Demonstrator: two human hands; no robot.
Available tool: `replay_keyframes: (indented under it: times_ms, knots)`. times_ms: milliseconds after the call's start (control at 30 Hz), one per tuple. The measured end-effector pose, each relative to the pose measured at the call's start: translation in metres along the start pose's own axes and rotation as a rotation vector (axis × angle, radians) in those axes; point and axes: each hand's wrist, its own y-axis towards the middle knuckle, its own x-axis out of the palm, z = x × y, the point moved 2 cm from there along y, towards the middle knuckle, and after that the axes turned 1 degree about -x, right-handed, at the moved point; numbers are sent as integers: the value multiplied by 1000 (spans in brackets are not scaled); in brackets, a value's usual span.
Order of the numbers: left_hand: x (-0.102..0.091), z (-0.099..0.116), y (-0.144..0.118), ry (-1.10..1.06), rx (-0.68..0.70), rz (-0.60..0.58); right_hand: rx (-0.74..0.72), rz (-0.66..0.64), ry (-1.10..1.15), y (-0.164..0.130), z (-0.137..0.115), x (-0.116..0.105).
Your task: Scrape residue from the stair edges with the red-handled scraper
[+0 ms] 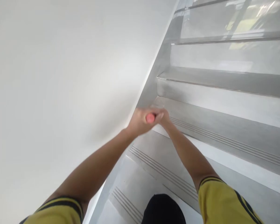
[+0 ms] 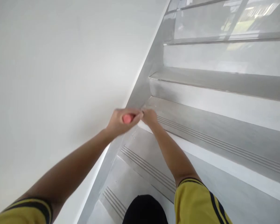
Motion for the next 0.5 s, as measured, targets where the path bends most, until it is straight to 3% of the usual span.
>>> replay_keyframes:
  times_ms: [100, 233, 333, 400, 500]
  knots:
    - [12, -18, -7, -54, 4, 94, 8, 38, 12, 4, 7, 12]
    - [24, -44, 55, -29, -91, 139, 159, 60, 55, 53, 24, 0]
    - [15, -37, 77, -29, -127, 118, 202, 33, 108, 61, 20, -15]
    - [2, -23, 56, 18, -123, 66, 175, 8, 82, 39, 8, -17]
    - [-8, -7, -4, -32, -13, -62, 62, 26, 26, -3, -11, -2]
